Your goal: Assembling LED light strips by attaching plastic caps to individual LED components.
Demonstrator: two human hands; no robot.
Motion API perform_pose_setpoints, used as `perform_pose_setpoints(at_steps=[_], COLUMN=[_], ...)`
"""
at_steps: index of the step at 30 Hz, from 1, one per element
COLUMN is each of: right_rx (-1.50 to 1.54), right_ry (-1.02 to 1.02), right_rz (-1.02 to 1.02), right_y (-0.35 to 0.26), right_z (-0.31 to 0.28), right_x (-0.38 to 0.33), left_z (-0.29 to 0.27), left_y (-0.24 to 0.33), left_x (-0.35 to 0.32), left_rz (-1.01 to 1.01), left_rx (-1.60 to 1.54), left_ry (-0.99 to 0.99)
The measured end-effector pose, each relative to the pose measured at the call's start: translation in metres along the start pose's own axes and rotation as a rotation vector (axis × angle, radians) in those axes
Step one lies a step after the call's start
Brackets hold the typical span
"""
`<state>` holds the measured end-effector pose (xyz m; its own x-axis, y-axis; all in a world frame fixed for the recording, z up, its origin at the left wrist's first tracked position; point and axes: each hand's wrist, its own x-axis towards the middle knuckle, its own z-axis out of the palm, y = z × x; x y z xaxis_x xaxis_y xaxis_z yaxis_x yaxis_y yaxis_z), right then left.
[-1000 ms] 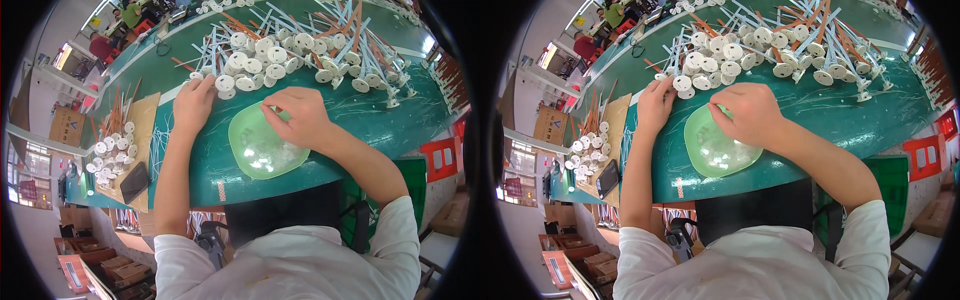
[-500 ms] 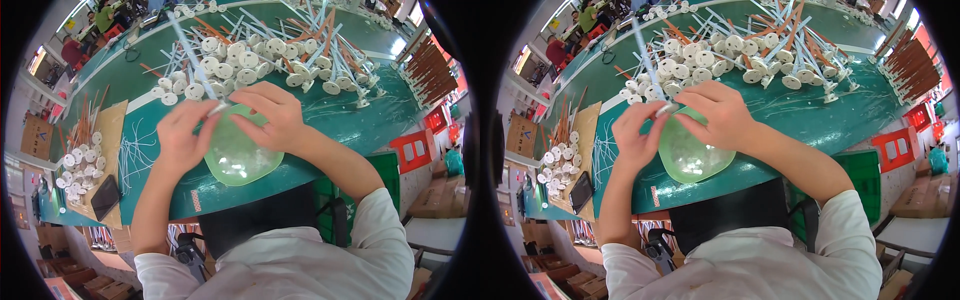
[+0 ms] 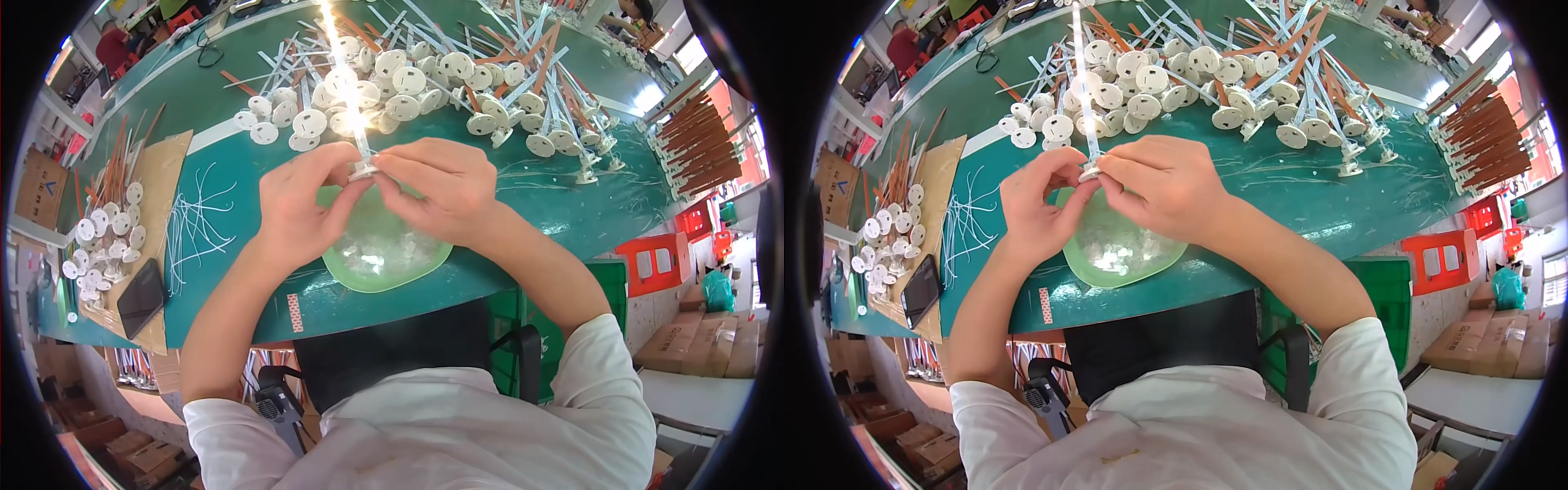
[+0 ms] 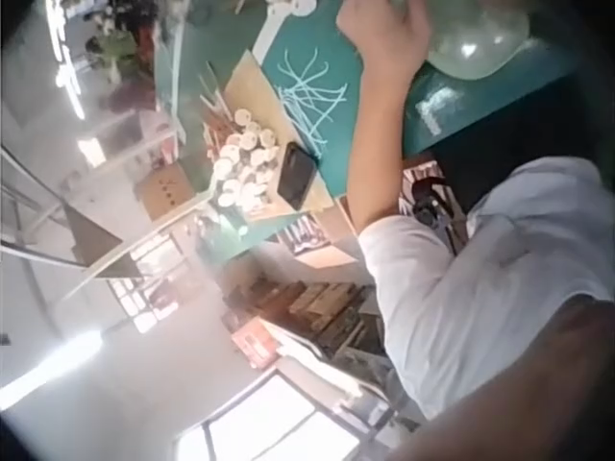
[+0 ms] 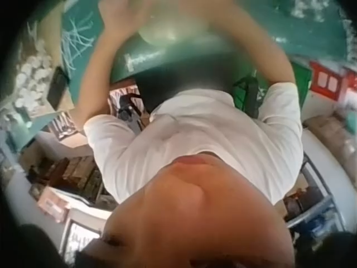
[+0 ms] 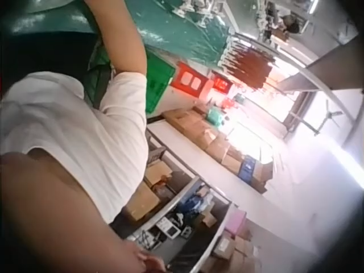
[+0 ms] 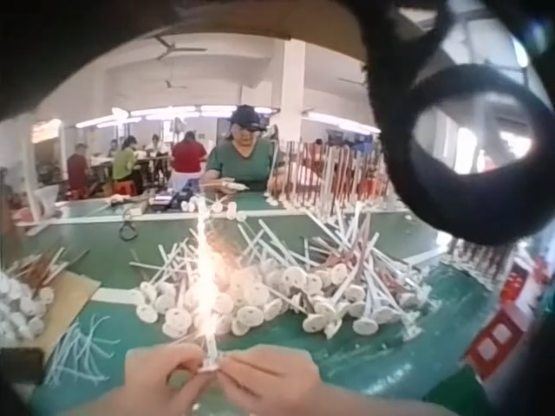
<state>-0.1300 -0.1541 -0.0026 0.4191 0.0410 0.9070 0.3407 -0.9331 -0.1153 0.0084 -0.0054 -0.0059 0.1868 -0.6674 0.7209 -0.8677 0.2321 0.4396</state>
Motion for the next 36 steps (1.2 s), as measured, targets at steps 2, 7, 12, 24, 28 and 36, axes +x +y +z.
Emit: perform_pose_setpoints(at_steps=[2, 7, 12, 24, 28, 36], right_rx=[0.033, 0.001, -0.004, 0.041, -0.034, -0.094], right_ry=[-0.035, -0.042, -0.003, -0.114, -0.433, -0.683], right_rz=[-0.035, -0.037, -0.016, 0.164, 0.233, 0.322], right_y=[0.003, -0.002, -0.001, -0.009, -0.008, -0.011], right_z=[0.000, -0.003, -0.002, 0.007, 0.000, 0.005], right_x=[0.004, 0.001, 0.000, -0.005, -0.009, -0.013], left_z=[0.002, 0.006, 0.008, -0.001, 0.001, 0.003], left_y=[-0.006, -0.001, 0.001, -0.014, -0.015, -0.011], left_x=[0.001, -0.001, 0.000, 0.007, 0.003, 0.004], left_rz=[0.001, 0.062, 0.139, 0.038, -0.142, -0.125], left_rx=[-0.007, 0.040, 0.098, -0.076, -0.183, -0.152], left_ry=[0.043, 0.112, 0.180, -0.091, -0.161, -0.143])
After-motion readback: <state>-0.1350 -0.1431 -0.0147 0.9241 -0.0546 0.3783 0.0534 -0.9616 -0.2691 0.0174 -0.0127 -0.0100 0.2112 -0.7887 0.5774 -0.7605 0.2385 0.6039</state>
